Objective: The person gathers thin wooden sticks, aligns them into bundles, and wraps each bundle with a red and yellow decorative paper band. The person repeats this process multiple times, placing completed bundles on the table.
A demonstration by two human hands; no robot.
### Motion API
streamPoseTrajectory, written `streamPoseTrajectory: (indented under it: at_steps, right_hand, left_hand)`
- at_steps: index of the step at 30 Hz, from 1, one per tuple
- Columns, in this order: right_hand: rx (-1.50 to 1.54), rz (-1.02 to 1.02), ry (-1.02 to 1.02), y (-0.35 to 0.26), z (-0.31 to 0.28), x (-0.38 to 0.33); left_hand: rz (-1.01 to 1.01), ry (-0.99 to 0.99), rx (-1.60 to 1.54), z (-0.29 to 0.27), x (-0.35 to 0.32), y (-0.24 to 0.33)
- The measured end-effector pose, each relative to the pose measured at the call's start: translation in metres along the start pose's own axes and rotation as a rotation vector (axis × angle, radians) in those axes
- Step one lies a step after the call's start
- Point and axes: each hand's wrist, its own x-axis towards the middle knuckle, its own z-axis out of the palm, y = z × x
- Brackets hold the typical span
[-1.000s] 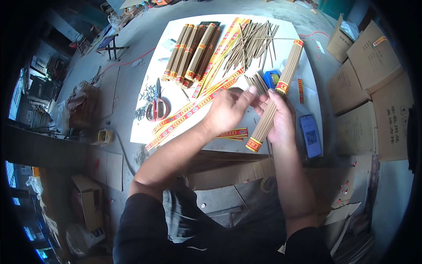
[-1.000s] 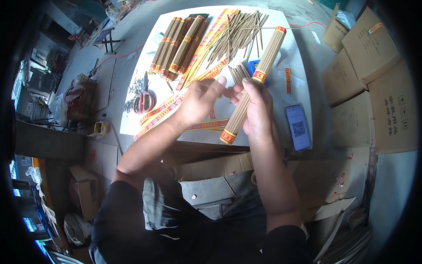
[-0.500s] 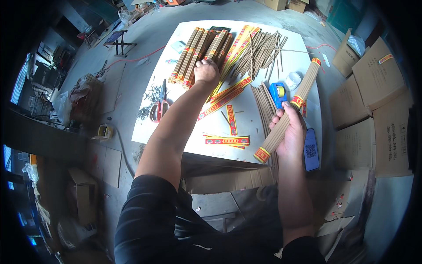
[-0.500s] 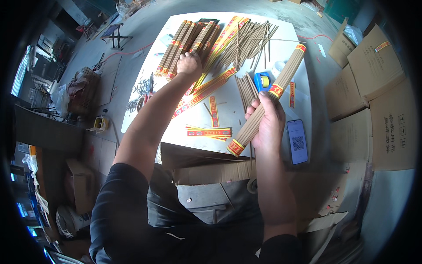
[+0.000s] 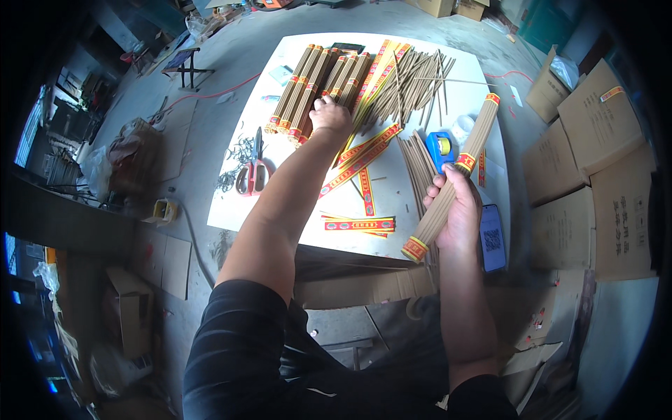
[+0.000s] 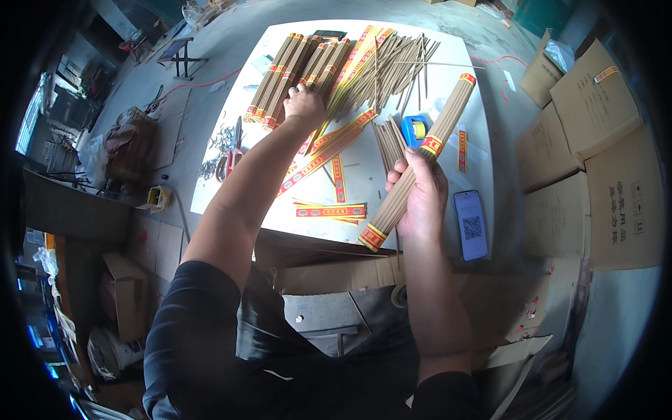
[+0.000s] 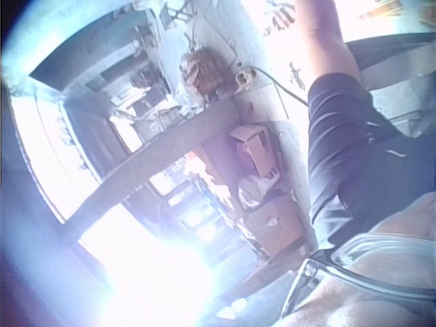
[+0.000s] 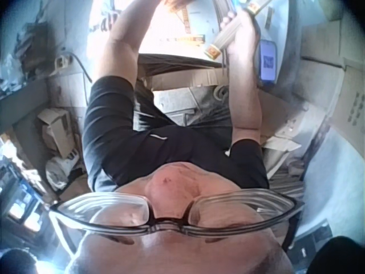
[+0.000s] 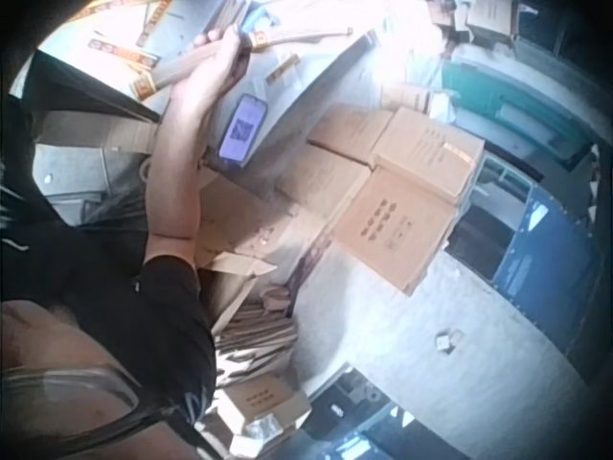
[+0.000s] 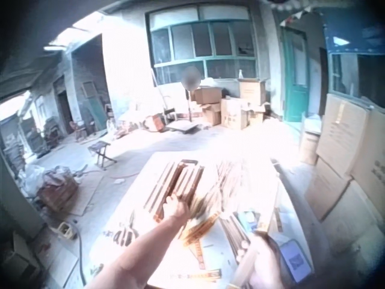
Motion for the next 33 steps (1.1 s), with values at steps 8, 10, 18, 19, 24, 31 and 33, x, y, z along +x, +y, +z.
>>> streamPoseTrajectory:
  at_steps: [8,10,18,19,24,31,33]
  right_hand:
    - [-0.01,0.017,-0.016,0.001,0.003,-0.006]
    - [-0.039,0.023,-0.031,-0.001,0.003,-0.008]
    - [-0.11,0.02,-0.044,-0.005,0.005,-0.015]
    - [-0.106,0.023,-0.046,-0.006,0.006,-0.016]
    - [-0.091,0.006,-0.056,-0.005,0.003,-0.016]
    - [-0.102,0.01,-0.087,0.004,0.011,-0.019]
    - [-0.101,0.013,-0.099,0.006,0.014,-0.02]
  left_hand:
    - [-0.103,0.038,-0.041,0.004,0.027,0.005]
    - [-0.119,0.042,-0.046,0.001,0.025,0.011]
    - [0.027,0.204,0.114,-0.018,-0.004,-0.02]
    - [0.008,0.238,0.157,-0.019,-0.01,-0.028]
    - [-0.197,0.181,0.025,-0.015,-0.043,-0.076]
    - [-0.078,0.093,-0.143,-0.008,-0.027,-0.119]
    - [-0.042,0.145,-0.118,-0.003,-0.018,-0.124]
